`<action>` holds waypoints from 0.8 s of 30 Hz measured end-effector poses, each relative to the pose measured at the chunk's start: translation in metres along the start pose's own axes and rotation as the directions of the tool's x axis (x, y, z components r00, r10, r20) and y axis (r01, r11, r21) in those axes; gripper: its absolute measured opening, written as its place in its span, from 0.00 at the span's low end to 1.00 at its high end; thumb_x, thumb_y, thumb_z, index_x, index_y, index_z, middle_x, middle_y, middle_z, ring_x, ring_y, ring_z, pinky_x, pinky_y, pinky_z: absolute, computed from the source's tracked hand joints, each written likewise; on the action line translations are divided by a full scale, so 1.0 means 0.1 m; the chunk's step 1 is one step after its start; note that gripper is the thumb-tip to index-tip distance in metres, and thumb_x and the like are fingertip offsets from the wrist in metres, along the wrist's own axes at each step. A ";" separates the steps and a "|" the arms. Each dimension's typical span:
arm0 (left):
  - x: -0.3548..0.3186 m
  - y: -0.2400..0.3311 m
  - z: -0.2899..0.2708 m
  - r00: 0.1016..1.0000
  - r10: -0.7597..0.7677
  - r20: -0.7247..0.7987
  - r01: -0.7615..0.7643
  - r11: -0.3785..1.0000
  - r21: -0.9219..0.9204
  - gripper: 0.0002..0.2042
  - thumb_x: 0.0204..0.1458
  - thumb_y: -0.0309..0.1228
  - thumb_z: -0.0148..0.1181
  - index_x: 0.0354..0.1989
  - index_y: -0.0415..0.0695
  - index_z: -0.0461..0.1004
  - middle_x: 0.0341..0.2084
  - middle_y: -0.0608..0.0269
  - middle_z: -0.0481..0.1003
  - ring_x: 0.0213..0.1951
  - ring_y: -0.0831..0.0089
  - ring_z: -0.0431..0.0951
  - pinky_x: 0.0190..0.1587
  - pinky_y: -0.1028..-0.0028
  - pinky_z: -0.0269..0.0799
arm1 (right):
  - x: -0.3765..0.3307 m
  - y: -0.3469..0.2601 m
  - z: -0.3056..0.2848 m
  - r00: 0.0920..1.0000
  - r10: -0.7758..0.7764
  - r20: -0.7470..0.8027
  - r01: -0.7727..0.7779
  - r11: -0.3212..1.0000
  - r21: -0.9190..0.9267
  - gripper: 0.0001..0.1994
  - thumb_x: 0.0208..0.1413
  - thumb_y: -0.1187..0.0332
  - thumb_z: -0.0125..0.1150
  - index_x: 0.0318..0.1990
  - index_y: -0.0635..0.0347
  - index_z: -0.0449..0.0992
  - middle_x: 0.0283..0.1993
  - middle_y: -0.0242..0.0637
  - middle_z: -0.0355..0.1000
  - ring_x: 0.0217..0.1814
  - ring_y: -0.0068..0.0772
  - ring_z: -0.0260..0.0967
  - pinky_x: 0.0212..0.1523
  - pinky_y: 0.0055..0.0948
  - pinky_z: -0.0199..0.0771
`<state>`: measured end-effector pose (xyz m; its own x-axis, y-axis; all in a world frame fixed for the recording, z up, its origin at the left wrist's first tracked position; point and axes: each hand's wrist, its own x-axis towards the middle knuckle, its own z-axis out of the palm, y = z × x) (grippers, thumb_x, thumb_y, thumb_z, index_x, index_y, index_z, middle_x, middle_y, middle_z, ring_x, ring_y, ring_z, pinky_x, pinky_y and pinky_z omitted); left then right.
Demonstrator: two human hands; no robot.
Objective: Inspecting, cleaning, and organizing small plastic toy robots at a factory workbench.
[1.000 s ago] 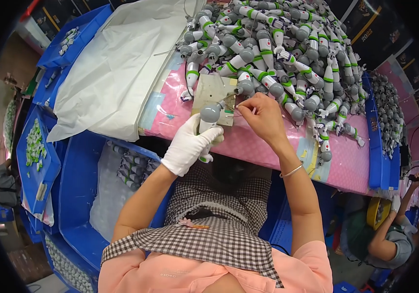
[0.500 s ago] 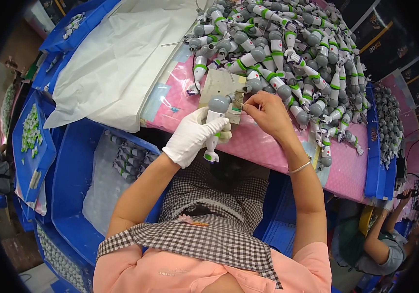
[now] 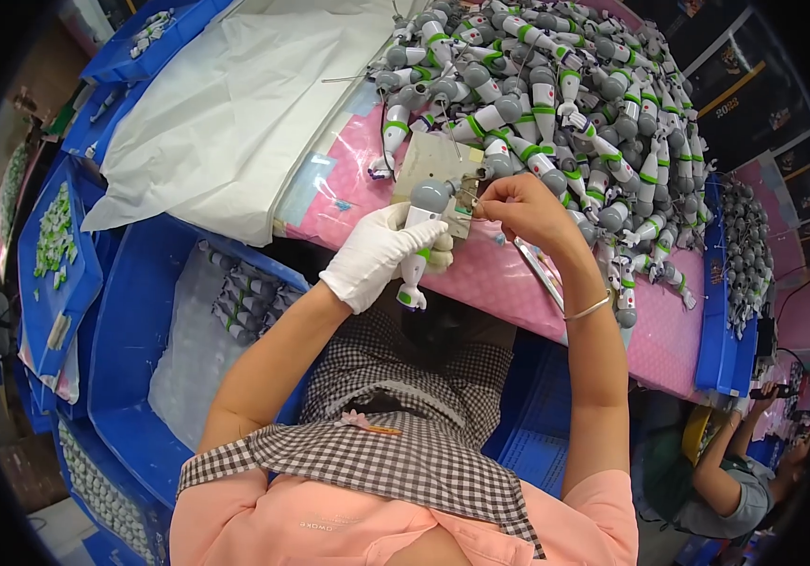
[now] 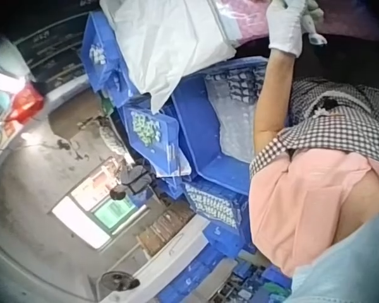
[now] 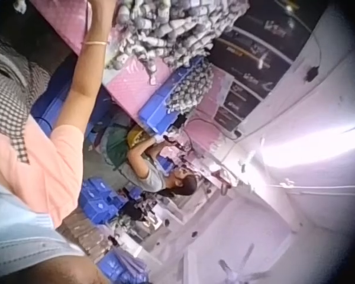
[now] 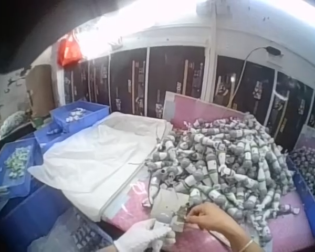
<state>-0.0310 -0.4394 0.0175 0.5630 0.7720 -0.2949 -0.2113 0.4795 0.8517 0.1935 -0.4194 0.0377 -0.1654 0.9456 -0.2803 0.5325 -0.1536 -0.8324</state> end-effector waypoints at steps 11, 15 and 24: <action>0.01 -0.01 -0.04 0.999 -0.024 0.024 0.025 0.998 -0.053 0.13 0.56 0.32 0.56 0.44 0.37 0.67 0.34 0.58 0.74 0.34 0.67 0.78 0.40 0.69 0.74 | -0.01 0.00 0.02 0.999 -0.027 -0.039 0.024 0.997 -0.068 0.08 0.48 0.69 0.58 0.26 0.68 0.75 0.18 0.29 0.67 0.15 0.18 0.62 0.16 0.20 0.62; -0.02 0.01 -0.02 0.999 -0.028 0.025 0.029 0.998 -0.055 0.13 0.55 0.31 0.56 0.44 0.37 0.67 0.34 0.58 0.75 0.35 0.67 0.78 0.40 0.70 0.74 | 0.00 0.02 0.03 0.998 -0.003 -0.059 -0.001 0.998 -0.067 0.08 0.48 0.70 0.58 0.26 0.67 0.75 0.18 0.29 0.67 0.15 0.18 0.62 0.16 0.20 0.62; 0.04 0.00 -0.06 0.998 -0.034 0.046 0.038 0.996 -0.078 0.13 0.55 0.32 0.55 0.44 0.36 0.67 0.34 0.57 0.75 0.35 0.66 0.78 0.41 0.70 0.75 | 0.06 -0.13 -0.06 1.000 0.012 0.025 -0.008 0.987 -0.160 0.07 0.47 0.71 0.59 0.25 0.68 0.75 0.18 0.30 0.68 0.16 0.19 0.64 0.16 0.20 0.64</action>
<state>-0.0338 -0.4342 0.0139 0.6062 0.7352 -0.3033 -0.2518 0.5392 0.8037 0.1902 -0.4097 0.0491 -0.1794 0.9363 -0.3019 0.6597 -0.1131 -0.7430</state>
